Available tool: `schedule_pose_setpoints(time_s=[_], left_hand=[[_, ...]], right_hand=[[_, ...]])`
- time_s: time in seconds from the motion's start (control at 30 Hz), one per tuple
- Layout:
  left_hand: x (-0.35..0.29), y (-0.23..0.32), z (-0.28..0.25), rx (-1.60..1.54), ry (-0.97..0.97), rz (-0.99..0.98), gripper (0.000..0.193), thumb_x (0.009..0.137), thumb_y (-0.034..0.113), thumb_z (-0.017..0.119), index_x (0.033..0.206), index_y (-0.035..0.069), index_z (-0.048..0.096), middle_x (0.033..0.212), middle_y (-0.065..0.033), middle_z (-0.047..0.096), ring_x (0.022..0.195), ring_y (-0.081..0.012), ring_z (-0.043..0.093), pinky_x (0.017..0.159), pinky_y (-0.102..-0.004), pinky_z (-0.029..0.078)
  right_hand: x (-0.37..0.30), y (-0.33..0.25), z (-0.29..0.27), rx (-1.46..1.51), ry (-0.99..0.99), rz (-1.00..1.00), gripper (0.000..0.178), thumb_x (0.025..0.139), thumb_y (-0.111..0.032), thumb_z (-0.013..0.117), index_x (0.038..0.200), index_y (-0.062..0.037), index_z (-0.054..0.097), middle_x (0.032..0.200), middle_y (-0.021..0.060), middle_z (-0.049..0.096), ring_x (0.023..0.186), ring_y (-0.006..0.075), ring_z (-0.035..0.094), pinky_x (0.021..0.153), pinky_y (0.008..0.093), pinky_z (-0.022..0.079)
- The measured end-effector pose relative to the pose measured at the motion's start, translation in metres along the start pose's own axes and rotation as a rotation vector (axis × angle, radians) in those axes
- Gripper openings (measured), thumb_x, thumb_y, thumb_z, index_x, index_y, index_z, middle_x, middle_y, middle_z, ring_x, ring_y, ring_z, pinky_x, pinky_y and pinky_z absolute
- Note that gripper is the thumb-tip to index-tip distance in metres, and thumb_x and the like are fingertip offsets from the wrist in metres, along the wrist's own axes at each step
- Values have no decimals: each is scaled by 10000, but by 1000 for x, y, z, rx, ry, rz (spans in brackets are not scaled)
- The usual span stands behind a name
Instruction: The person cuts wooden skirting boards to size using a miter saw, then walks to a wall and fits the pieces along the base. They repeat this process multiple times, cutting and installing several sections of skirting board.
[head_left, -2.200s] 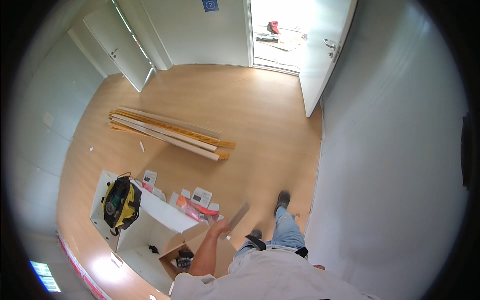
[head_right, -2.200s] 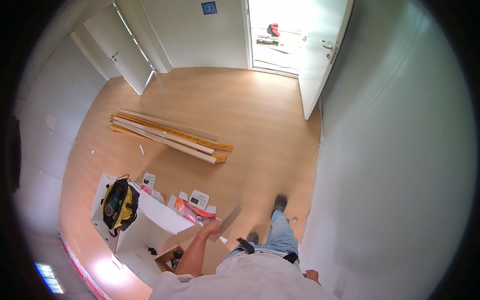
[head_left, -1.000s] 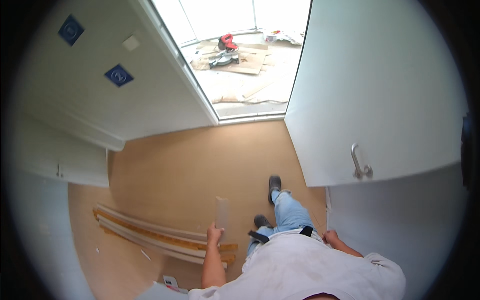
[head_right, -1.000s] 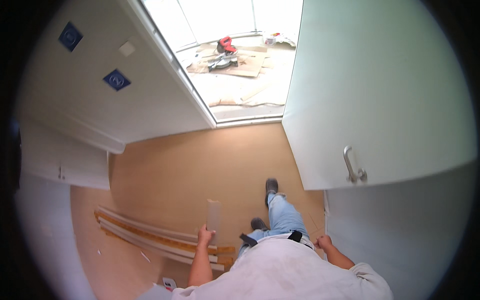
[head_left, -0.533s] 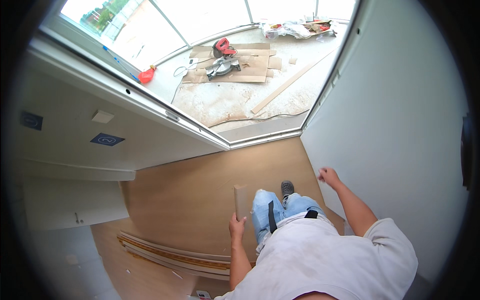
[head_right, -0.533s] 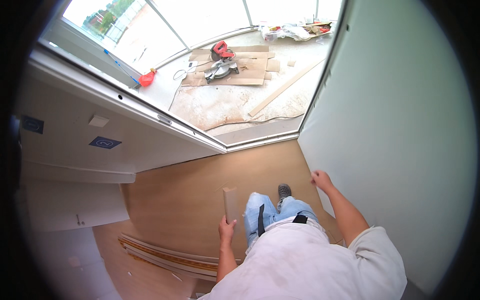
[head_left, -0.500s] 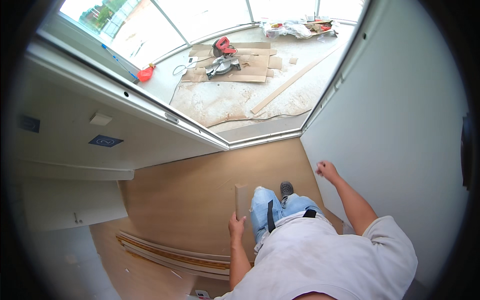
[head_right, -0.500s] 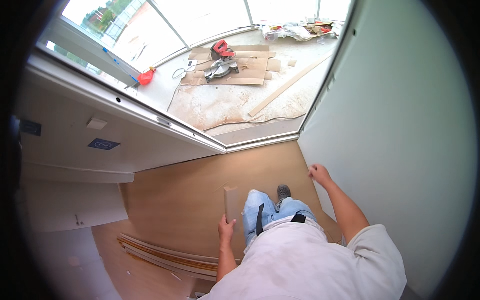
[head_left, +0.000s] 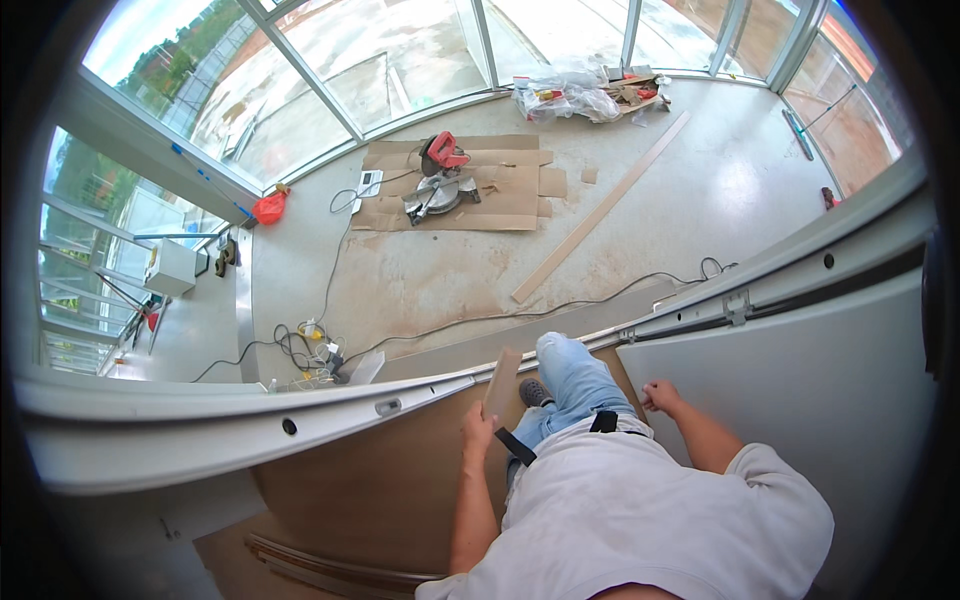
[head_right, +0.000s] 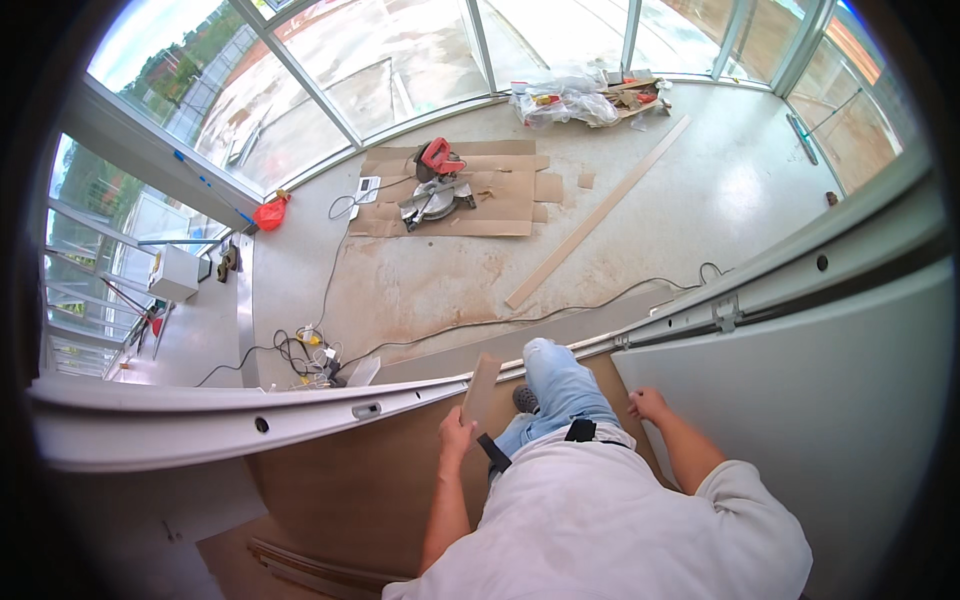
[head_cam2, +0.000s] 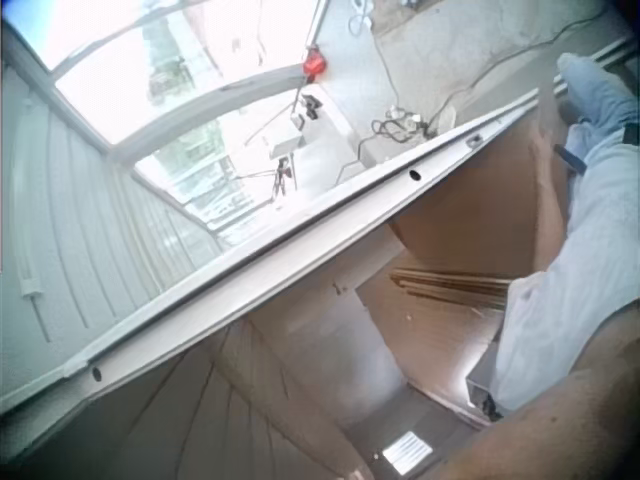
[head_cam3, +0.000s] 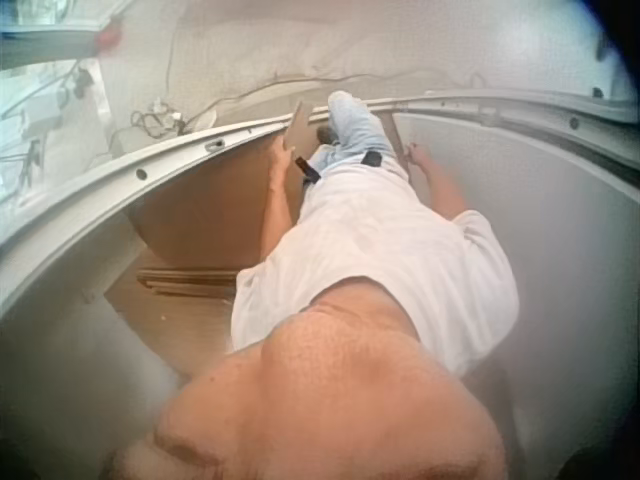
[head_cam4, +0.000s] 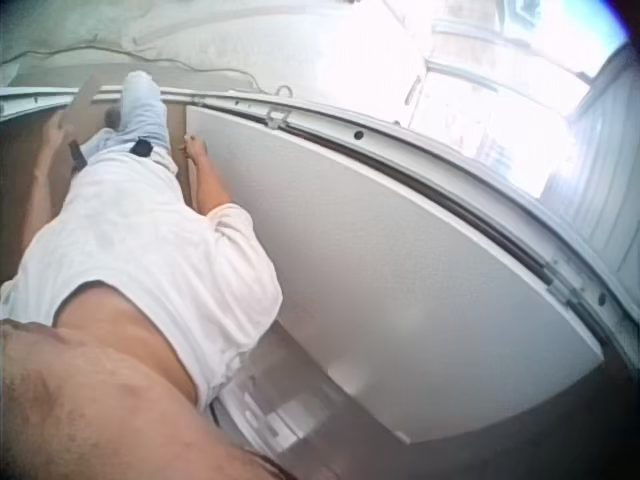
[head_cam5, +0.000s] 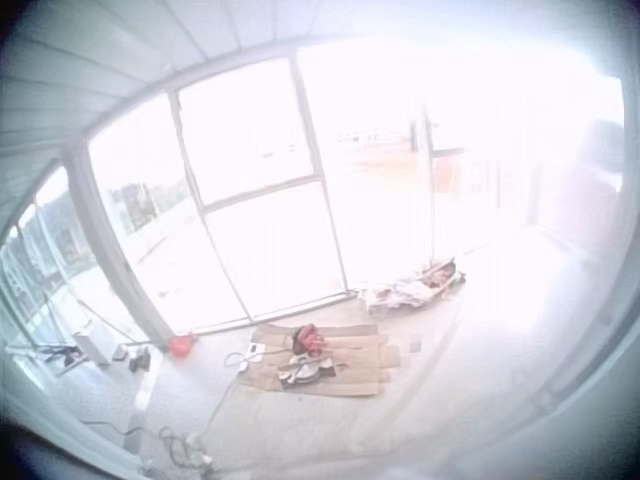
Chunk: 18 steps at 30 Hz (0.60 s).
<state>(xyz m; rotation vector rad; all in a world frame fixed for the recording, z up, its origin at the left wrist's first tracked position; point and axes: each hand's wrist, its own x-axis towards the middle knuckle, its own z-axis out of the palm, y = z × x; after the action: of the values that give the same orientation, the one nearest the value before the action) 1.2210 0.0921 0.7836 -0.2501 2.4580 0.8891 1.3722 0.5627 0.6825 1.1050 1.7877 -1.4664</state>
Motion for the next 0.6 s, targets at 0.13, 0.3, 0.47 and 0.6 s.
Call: schedule_pose_setpoints(time_s=[0.13,0.3,0.47,0.6], left_hand=[[97,33,-51,33,73,87,348,793,165,755,1106,49,656,1033,-211,705,984,-417,668,851,-485,521],[227,27,-46,46,109,-44,339,784,187,739,1082,47,659,1071,-228,700,1027,-439,649,869,-509,516],[306,-4,-64,84,11,-212,326,755,205,774,1011,31,671,1060,-231,703,1014,-430,657,876,-502,519],[368,11,-115,59,-68,-233,370,770,224,787,1069,31,688,1069,-225,708,1020,-412,665,890,-483,518]], right_hand=[[-11,-39,41,-339,-30,-29,369,948,-360,625,1086,-40,745,883,159,749,726,266,728,648,392,583],[89,-66,56,-635,14,88,299,815,-282,696,976,-43,775,1027,248,727,951,432,693,789,502,526],[242,-186,64,-1424,-335,-449,234,801,-300,736,1000,-200,809,951,109,763,889,298,731,741,422,568],[373,-353,51,-389,117,-48,181,782,-266,698,776,-104,777,821,148,743,782,305,718,719,447,557]])
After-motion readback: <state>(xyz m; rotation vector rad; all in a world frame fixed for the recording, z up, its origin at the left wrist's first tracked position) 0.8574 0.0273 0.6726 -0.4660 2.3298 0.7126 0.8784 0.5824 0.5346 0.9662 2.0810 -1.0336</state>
